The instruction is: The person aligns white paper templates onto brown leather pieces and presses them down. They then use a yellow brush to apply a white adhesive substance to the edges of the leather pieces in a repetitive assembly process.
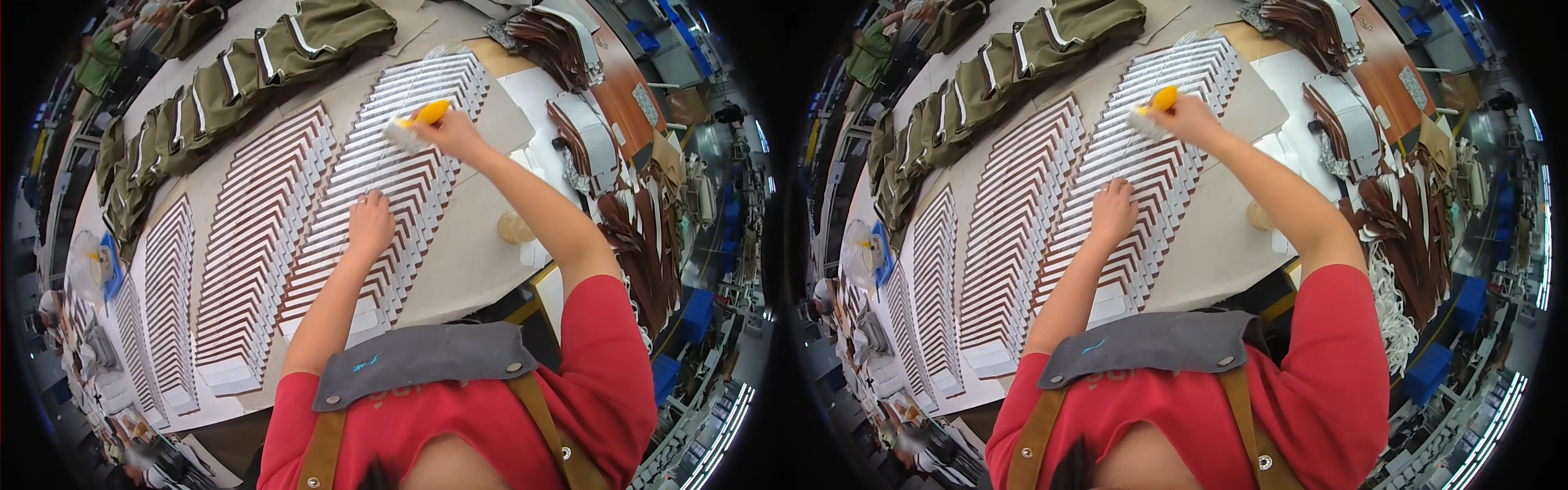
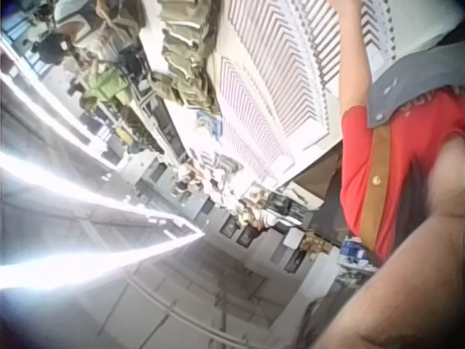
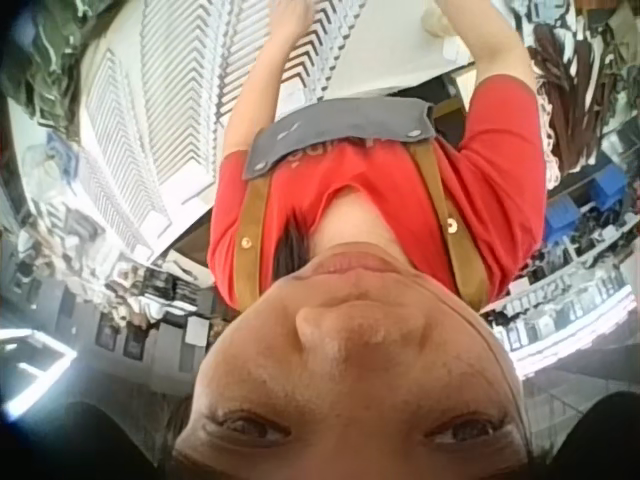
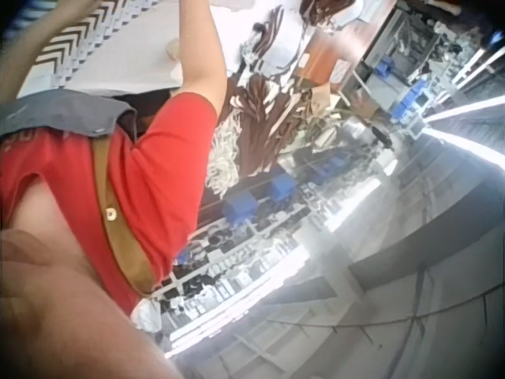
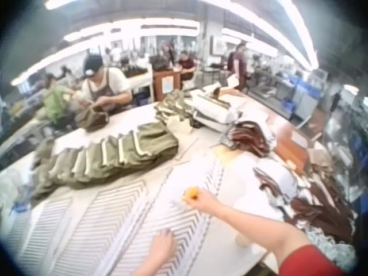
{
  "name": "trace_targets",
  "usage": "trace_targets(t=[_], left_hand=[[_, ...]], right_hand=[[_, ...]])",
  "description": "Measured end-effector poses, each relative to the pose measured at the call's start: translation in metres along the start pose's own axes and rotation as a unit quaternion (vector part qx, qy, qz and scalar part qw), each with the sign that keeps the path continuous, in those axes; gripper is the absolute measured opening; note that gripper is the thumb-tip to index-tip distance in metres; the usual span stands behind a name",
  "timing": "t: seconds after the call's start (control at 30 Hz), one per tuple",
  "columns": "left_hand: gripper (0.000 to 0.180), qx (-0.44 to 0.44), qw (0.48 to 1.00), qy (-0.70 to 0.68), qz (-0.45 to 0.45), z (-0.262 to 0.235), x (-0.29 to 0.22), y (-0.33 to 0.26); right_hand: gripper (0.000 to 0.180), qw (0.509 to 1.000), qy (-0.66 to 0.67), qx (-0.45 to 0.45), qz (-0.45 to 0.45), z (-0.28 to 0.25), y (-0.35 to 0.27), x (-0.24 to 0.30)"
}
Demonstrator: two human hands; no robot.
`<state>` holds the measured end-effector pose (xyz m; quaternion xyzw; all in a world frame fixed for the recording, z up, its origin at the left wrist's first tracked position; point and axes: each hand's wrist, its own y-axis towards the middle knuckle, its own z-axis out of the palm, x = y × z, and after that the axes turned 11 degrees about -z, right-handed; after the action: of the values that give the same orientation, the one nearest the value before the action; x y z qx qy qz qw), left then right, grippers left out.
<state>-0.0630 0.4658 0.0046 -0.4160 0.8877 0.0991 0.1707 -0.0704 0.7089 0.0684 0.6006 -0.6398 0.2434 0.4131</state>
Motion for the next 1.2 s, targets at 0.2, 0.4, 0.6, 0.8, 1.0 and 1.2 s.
trace_targets(t=[0.2, 0.4, 0.6, 0.8, 1.0, 1.2], left_hand=[[0.022, 0.028, 0.994, 0.107, -0.012, 0.017, -0.003, 0.046], [0.015, 0.062, 0.992, 0.109, -0.003, 0.008, -0.011, 0.064], [0.018, -0.046, 0.997, 0.057, 0.0, 0.019, -0.024, 0.12], [0.018, -0.034, 0.992, 0.121, -0.002, 0.035, -0.032, 0.129], [0.017, -0.018, 0.993, 0.117, -0.012, 0.034, -0.03, 0.128], [0.02, -0.001, 0.994, 0.112, -0.017, 0.031, -0.034, 0.128]], right_hand=[[0.036, 0.991, -0.112, 0.075, 0.003, -0.006, 0.053, -0.041], [0.039, 0.959, -0.258, -0.102, 0.054, -0.079, 0.126, -0.089], [0.037, 0.985, 0.043, 0.137, -0.101, -0.03, 0.116, -0.073], [0.039, 0.975, -0.22, 0.01, 0.036, -0.092, 0.18, -0.125], [0.035, 0.987, -0.071, 0.086, -0.114, -0.053, 0.166, -0.082], [0.033, 0.973, -0.185, 0.129, -0.04, -0.039, 0.191, -0.086]])
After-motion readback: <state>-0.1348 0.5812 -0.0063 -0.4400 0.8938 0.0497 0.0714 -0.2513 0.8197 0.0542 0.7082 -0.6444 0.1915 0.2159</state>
